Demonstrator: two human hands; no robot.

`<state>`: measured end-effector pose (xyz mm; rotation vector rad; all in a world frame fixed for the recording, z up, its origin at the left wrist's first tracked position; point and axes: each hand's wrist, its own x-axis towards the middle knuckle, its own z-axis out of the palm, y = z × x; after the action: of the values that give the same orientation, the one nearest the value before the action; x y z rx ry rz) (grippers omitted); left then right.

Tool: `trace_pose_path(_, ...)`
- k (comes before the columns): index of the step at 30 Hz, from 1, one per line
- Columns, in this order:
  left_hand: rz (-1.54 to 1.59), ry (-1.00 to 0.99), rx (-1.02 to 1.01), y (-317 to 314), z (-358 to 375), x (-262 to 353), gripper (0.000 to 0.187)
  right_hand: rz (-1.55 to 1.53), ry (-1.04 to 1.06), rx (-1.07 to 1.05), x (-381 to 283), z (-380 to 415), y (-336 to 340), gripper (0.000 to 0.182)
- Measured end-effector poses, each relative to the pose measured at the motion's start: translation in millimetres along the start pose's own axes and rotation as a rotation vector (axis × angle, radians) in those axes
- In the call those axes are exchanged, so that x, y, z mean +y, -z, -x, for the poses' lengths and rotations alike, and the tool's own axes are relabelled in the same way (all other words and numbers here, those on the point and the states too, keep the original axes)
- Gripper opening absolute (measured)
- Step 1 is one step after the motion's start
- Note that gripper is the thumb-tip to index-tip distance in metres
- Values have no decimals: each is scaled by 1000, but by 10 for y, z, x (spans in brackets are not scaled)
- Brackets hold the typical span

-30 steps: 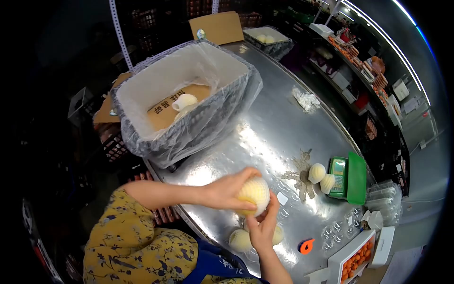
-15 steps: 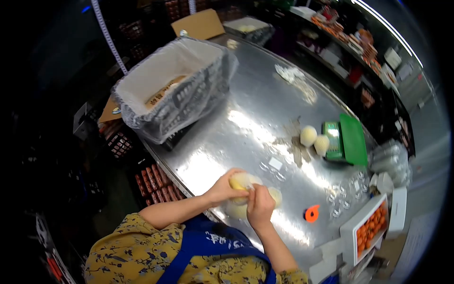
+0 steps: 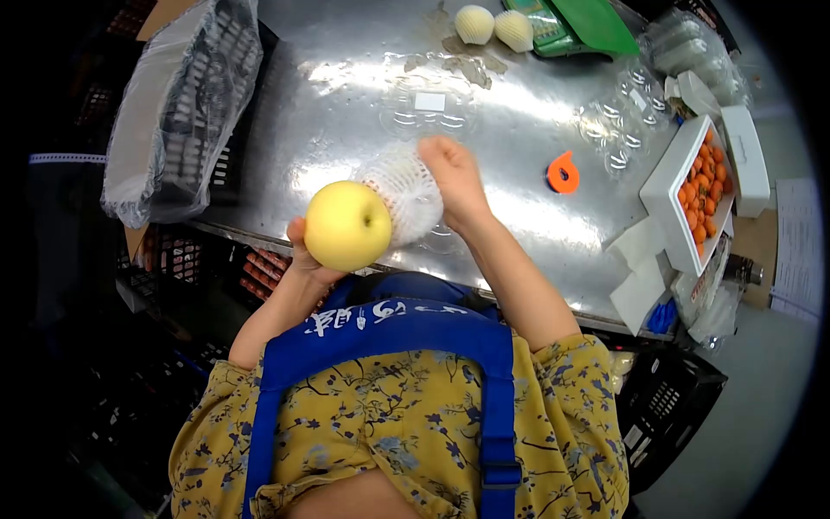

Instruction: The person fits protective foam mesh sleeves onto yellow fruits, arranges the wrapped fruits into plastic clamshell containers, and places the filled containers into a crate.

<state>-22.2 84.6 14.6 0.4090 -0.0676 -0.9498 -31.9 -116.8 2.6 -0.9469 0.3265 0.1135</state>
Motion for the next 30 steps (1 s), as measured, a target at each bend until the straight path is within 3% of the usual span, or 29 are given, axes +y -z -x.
trace_pose_path(1,118,9,3,35,-9,-47,85,73,22,44,176,-34,75,13)
trace_pose_path(2,235,14,7,77,-31,-84,84,154,-137,-29,383,-67,175,14)
trace_pose_path(4,302,27,85,51,-61,-98,80,640,261,12,445,106,93,14)
trace_pose_path(6,217,-2,252,-20,-73,-52,80,755,350,-31,307,103,131,14)
trace_pose_path(9,87,-15,354,-51,-88,-17,80,818,659,200,-102,222,7,13)
trace_pose_path(10,50,-24,370,-90,-94,-25,79,866,791,150,-177,301,-42,16)
trace_pose_path(12,57,-30,328,-49,-140,-30,78,932,966,-62,-299,388,-206,40)
trace_pose_path(15,67,-11,309,-29,-194,-49,76,1162,922,-151,-260,428,-346,56)
trace_pose_path(18,39,4,332,-58,-215,-39,75,1222,902,-62,-147,440,-363,58)
trace_pose_path(22,170,27,220,69,-156,-18,73,1143,996,-115,-81,450,-375,53)
trace_pose_path(25,382,26,80,133,-165,-19,70,1008,950,-145,-117,449,-362,54)
trace_pose_path(30,357,20,203,41,-198,-7,67,1108,943,-148,-128,439,-357,57)
